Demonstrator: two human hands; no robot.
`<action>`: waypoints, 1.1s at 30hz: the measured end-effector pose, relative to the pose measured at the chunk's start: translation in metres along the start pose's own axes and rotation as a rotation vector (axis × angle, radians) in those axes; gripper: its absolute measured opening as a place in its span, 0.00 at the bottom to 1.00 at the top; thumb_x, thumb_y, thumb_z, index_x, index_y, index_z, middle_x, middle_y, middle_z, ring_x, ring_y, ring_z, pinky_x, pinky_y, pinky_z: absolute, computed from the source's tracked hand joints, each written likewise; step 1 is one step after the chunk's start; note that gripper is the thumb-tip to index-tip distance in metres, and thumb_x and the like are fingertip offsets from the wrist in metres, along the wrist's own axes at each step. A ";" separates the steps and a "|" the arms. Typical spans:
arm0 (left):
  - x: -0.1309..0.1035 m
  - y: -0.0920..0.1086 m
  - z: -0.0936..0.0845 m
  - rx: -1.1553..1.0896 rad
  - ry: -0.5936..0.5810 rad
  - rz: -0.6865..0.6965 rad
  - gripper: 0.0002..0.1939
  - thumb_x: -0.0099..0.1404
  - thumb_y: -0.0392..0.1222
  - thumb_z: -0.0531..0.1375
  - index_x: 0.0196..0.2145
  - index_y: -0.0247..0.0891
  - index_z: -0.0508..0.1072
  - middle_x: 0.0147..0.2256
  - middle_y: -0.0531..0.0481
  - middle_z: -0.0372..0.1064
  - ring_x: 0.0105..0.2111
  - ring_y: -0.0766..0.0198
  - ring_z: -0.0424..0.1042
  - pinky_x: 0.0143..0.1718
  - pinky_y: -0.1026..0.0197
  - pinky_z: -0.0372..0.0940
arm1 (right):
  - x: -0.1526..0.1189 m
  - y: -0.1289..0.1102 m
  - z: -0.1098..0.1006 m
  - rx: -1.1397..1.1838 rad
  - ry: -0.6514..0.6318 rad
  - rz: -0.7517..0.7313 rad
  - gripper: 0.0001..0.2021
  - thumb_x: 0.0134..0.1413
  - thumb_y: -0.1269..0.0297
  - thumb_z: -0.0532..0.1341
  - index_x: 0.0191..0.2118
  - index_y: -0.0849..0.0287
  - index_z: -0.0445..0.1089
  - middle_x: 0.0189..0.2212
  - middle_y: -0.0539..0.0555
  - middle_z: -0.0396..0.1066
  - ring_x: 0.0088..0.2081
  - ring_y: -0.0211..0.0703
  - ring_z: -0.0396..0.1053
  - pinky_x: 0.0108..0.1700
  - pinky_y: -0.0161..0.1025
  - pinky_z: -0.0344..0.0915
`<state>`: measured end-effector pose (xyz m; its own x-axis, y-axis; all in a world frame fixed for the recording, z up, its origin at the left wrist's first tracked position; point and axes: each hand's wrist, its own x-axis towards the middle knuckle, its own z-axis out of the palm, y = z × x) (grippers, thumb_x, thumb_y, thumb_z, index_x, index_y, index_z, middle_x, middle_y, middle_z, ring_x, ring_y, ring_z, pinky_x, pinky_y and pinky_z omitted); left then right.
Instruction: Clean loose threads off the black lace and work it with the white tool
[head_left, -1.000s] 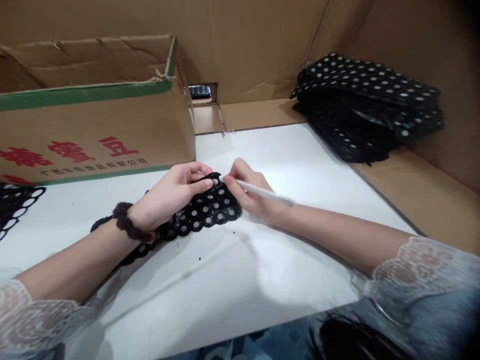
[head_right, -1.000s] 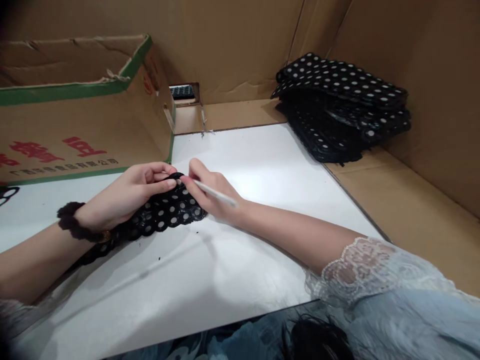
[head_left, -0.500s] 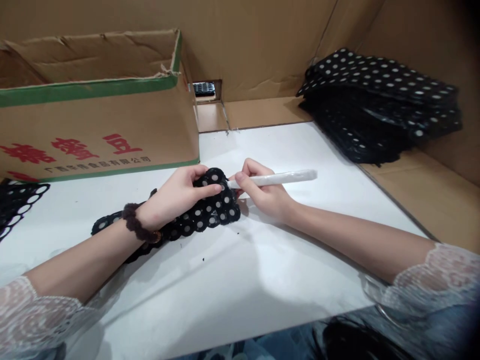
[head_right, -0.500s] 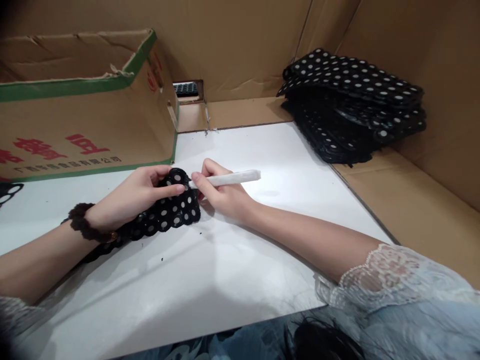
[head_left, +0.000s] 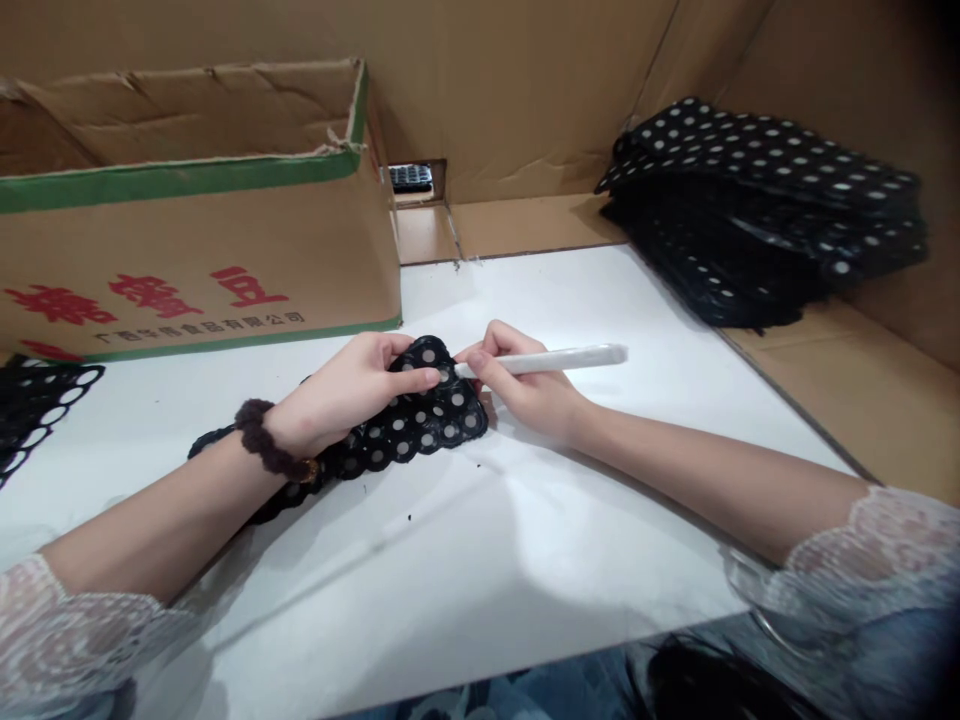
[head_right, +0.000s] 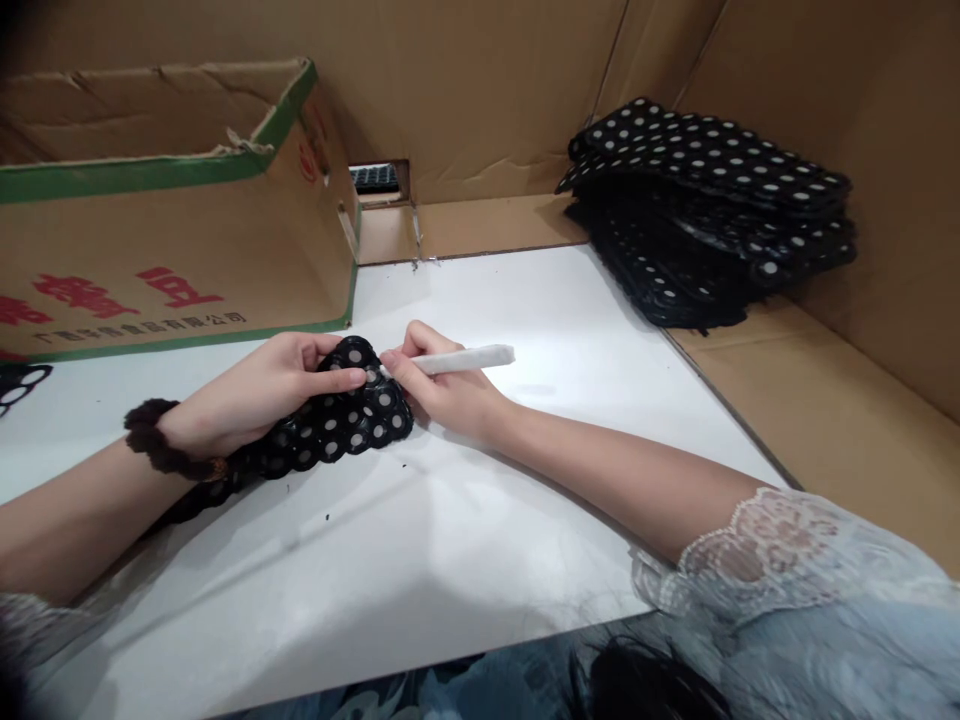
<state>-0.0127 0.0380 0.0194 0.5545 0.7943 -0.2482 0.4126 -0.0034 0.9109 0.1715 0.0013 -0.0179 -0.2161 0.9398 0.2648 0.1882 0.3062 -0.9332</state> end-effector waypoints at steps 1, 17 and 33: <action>0.000 0.000 0.000 0.003 0.005 -0.004 0.14 0.53 0.51 0.59 0.30 0.36 0.69 0.30 0.50 0.70 0.28 0.64 0.68 0.25 0.65 0.61 | 0.000 0.001 0.000 0.029 0.001 0.007 0.16 0.52 0.51 0.54 0.25 0.57 0.51 0.23 0.49 0.63 0.25 0.35 0.61 0.26 0.35 0.58; 0.001 -0.002 0.003 -0.031 0.052 0.023 0.13 0.53 0.49 0.59 0.29 0.36 0.69 0.30 0.50 0.70 0.28 0.64 0.67 0.27 0.65 0.61 | 0.002 0.000 0.001 0.116 0.035 0.027 0.16 0.53 0.51 0.53 0.24 0.58 0.53 0.20 0.48 0.63 0.26 0.35 0.64 0.31 0.36 0.63; -0.008 -0.001 0.010 0.003 0.066 0.036 0.12 0.56 0.47 0.56 0.32 0.35 0.69 0.29 0.48 0.68 0.28 0.63 0.66 0.28 0.62 0.60 | 0.004 0.005 0.007 -0.410 -0.034 -0.220 0.13 0.57 0.54 0.48 0.29 0.58 0.53 0.37 0.58 0.68 0.35 0.41 0.66 0.36 0.39 0.60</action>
<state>-0.0108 0.0254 0.0173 0.5200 0.8322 -0.1924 0.3955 -0.0349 0.9178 0.1648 0.0056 -0.0231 -0.3237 0.8424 0.4309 0.4962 0.5389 -0.6808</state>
